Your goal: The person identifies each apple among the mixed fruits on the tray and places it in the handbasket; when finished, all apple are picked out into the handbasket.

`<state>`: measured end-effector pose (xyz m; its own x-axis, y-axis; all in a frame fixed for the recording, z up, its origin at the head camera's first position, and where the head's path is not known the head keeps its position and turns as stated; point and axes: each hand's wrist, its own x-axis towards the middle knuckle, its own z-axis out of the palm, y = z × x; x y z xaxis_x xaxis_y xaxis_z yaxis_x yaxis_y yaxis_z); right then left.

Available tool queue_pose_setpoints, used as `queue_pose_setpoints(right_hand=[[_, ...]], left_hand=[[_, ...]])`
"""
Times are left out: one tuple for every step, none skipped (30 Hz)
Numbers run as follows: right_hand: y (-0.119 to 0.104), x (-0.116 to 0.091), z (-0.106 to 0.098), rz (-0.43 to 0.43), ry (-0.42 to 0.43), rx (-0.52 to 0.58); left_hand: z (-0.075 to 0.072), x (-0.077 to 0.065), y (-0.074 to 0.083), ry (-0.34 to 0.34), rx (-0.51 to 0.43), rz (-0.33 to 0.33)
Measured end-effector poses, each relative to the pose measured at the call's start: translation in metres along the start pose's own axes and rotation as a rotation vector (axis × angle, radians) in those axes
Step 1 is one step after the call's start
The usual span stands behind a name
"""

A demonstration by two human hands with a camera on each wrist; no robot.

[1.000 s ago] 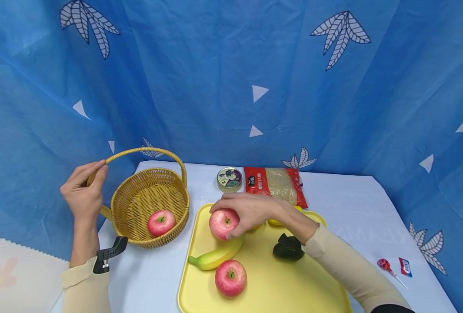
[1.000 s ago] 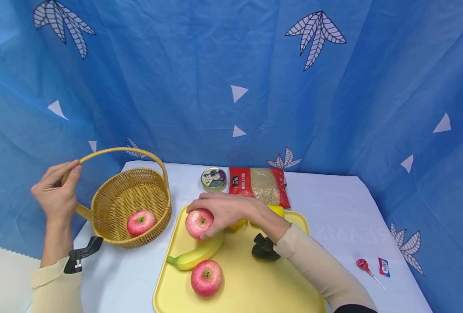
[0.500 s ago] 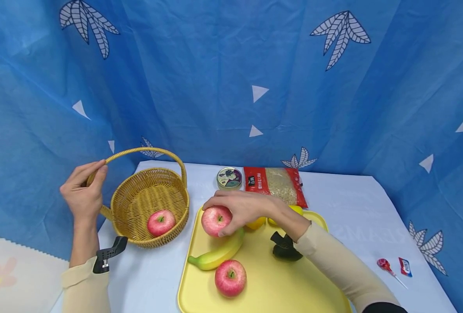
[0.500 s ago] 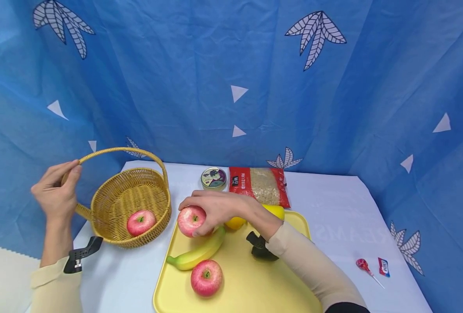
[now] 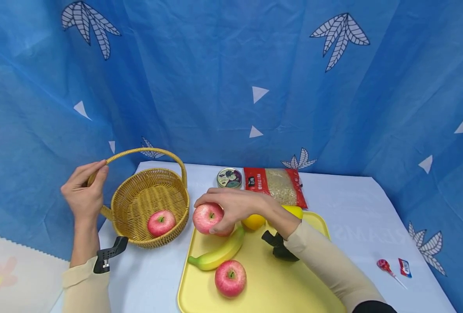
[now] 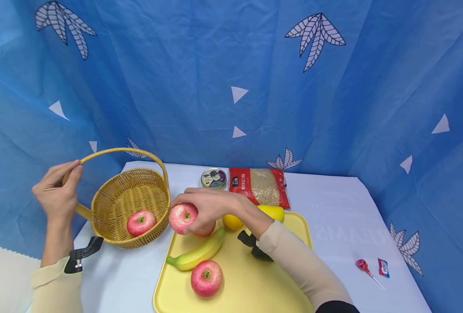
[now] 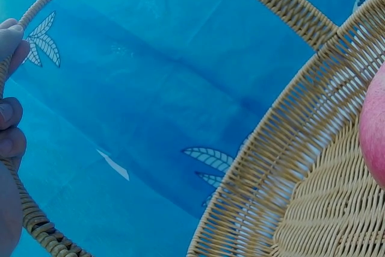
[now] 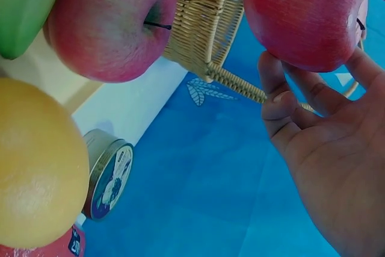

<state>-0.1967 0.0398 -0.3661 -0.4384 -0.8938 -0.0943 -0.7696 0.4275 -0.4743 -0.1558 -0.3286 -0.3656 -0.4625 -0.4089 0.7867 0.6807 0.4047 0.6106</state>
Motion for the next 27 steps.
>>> queue_pose_setpoints(right_hand=[[0.000,0.001,0.001,0.002,0.001,0.002],[0.000,0.003,0.001,0.001,0.002,0.004],[0.000,0.004,0.002,-0.001,0.002,0.009],[0.000,0.006,0.003,-0.005,0.002,0.011],[0.000,0.007,0.003,-0.011,0.004,0.014],[0.000,0.009,0.003,-0.019,0.006,0.015],[0.000,0.011,0.003,-0.029,0.009,0.015],[-0.001,0.013,0.003,-0.042,0.011,0.018],[-0.001,0.015,0.002,-0.053,0.014,0.018],[-0.001,0.017,0.002,-0.063,0.017,0.017],[-0.002,0.018,0.001,-0.071,0.019,0.019],[-0.002,0.020,0.001,-0.078,0.019,0.021],[-0.002,0.022,0.000,-0.084,0.020,0.020],[-0.002,0.024,0.000,-0.087,0.019,0.020],[-0.002,0.025,0.000,-0.087,0.018,0.020],[-0.002,0.026,0.000,-0.088,0.017,0.021],[-0.002,0.028,0.000,-0.089,0.017,0.021],[-0.002,0.029,-0.001,-0.089,0.017,0.022],[-0.002,0.030,-0.001,-0.089,0.017,0.021],[-0.002,0.032,-0.001,-0.088,0.017,0.022],[-0.002,0.033,-0.001,-0.086,0.018,0.026],[-0.002,0.034,-0.001,-0.083,0.018,0.026],[-0.002,0.035,-0.001,-0.081,0.019,0.026],[-0.002,0.036,-0.001,-0.078,0.017,0.027],[-0.002,0.037,-0.001,-0.076,0.017,0.028],[-0.002,0.038,-0.002,-0.075,0.017,0.027],[-0.002,0.039,-0.002,-0.074,0.017,0.026]], left_hand=[[0.000,0.000,0.000,-0.003,0.001,-0.001],[0.000,0.000,0.000,-0.005,0.002,-0.001],[0.000,-0.001,0.000,-0.008,0.001,-0.002],[0.000,-0.001,-0.001,-0.006,-0.003,-0.003],[0.000,-0.001,-0.001,-0.007,-0.002,-0.002],[0.000,-0.001,-0.001,-0.004,-0.005,-0.003],[0.000,-0.001,-0.001,0.000,-0.009,-0.003],[0.000,-0.001,-0.001,0.003,-0.014,-0.004],[0.000,-0.001,-0.001,0.005,-0.018,-0.005],[0.000,-0.001,-0.001,0.007,-0.018,-0.005],[0.000,-0.001,-0.001,0.006,-0.015,-0.005],[0.000,-0.001,-0.001,0.005,-0.014,-0.006],[0.000,-0.001,-0.001,0.004,-0.010,-0.006],[0.001,0.000,0.000,0.002,-0.005,-0.006],[0.001,0.000,0.000,0.001,0.001,-0.005],[0.001,0.000,0.000,0.000,0.006,-0.004],[0.001,0.000,0.000,0.002,0.001,-0.005],[0.001,0.000,0.000,0.004,-0.004,-0.005],[0.001,0.000,0.000,0.004,-0.005,-0.005],[0.001,0.000,0.000,0.005,-0.005,-0.005],[0.001,0.000,0.000,0.006,-0.010,-0.005],[0.001,0.000,0.000,0.006,-0.010,-0.006],[0.001,0.000,0.000,0.006,-0.010,-0.007],[0.001,0.000,-0.001,0.007,-0.008,-0.007],[0.001,0.000,-0.001,0.006,-0.003,-0.007],[0.001,0.000,-0.001,0.006,0.000,-0.008],[0.000,0.000,-0.001,0.007,0.001,-0.009]])
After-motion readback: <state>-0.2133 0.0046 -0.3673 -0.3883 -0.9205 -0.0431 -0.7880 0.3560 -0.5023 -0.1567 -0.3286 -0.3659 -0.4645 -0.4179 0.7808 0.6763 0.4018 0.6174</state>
